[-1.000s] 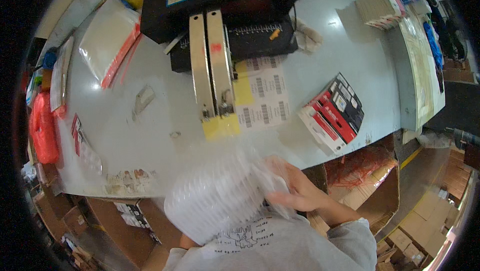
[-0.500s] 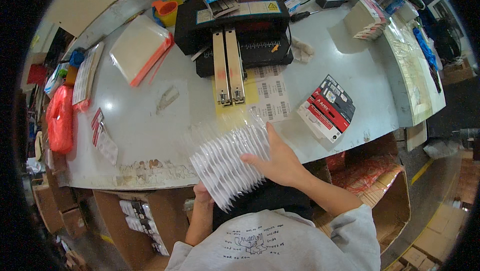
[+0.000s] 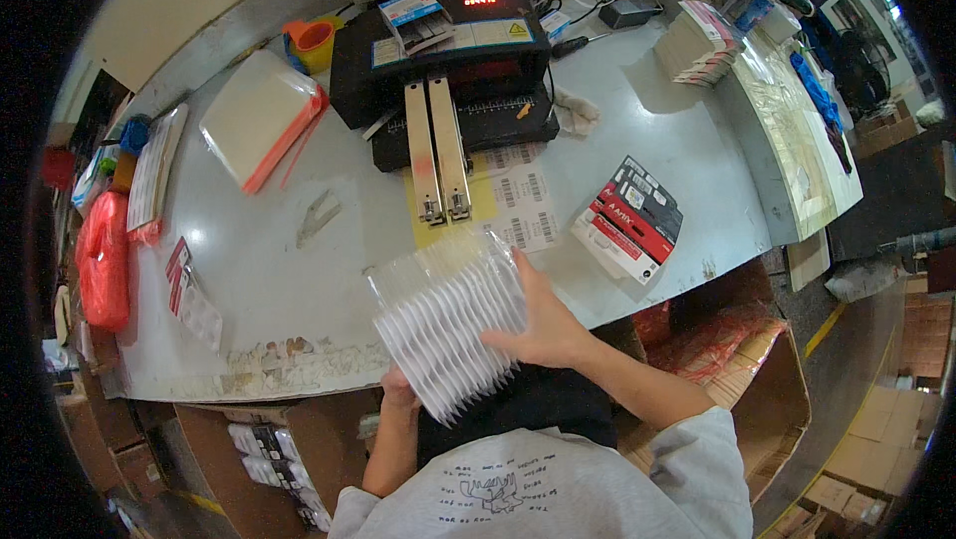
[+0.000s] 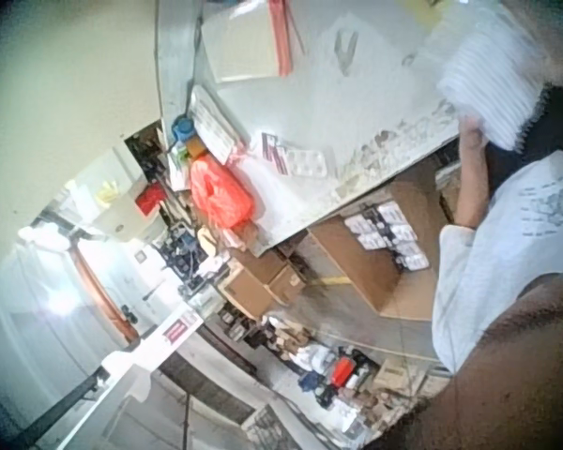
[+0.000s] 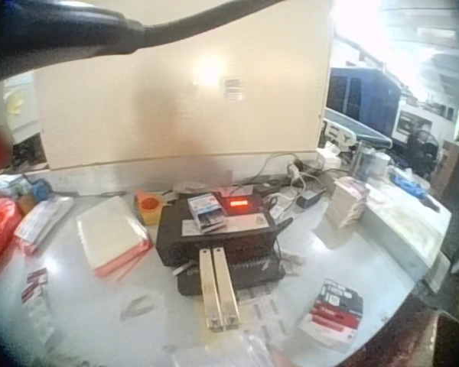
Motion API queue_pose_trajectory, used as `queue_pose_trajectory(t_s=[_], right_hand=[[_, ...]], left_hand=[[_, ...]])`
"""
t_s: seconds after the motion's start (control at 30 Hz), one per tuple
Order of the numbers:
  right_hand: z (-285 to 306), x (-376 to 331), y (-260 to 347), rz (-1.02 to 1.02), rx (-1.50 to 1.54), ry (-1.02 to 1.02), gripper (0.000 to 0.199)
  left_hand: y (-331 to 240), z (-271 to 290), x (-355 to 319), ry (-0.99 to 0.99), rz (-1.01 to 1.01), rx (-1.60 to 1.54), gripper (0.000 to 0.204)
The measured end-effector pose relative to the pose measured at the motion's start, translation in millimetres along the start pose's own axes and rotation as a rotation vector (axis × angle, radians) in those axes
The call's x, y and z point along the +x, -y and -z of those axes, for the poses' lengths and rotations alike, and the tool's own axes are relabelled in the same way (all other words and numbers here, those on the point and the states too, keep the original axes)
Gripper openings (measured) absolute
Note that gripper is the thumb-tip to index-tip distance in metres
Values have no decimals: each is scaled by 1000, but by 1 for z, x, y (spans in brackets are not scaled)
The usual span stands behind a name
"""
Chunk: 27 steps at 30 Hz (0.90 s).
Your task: The person repeatedly picks up plastic mixing palettes and clear plastic bags from a table, inserts each palette into a bag, and places the packaged item on the table. The person also retrieves additional palettes from a cardboard box and continues the packaging process.
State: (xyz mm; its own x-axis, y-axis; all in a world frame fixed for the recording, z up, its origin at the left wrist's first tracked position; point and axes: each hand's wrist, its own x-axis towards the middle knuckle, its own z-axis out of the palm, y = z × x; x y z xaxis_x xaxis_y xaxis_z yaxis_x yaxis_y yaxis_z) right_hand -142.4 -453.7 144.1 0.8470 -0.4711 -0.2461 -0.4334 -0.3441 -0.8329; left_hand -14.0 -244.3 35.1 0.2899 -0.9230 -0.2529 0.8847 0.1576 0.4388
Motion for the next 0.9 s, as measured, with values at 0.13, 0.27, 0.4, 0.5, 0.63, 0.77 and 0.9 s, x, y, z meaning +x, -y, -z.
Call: queue_pose_trajectory(t_s=[0.13, 0.27, 0.4, 0.5, 0.63, 0.77, 0.9], right_hand=[[-2, -3, -3, -36, -5, -49, 103], [2, 2, -9, -89, -32, -125, 99], [3, 7, -10, -128, -60, -190, 94], [-3, 2, -4, -104, -62, -296, 88], [-26, -21, 5, 102, -18, -575, 81], [-42, -32, 4, 234, -159, -721, 82], [-31, -24, 4, 223, -303, -595, 85]], left_hand=[[2, -1, 2, 30, -12, 87, 104], [9, 1, 8, 186, -68, 282, 104], [12, -7, 9, 158, -107, 456, 108], [14, -24, 3, 122, -34, 442, 110], [30, -51, -16, 172, -299, 765, 117], [38, -61, -38, 12, -400, 1073, 126], [40, -61, -43, -42, -311, 858, 119]])
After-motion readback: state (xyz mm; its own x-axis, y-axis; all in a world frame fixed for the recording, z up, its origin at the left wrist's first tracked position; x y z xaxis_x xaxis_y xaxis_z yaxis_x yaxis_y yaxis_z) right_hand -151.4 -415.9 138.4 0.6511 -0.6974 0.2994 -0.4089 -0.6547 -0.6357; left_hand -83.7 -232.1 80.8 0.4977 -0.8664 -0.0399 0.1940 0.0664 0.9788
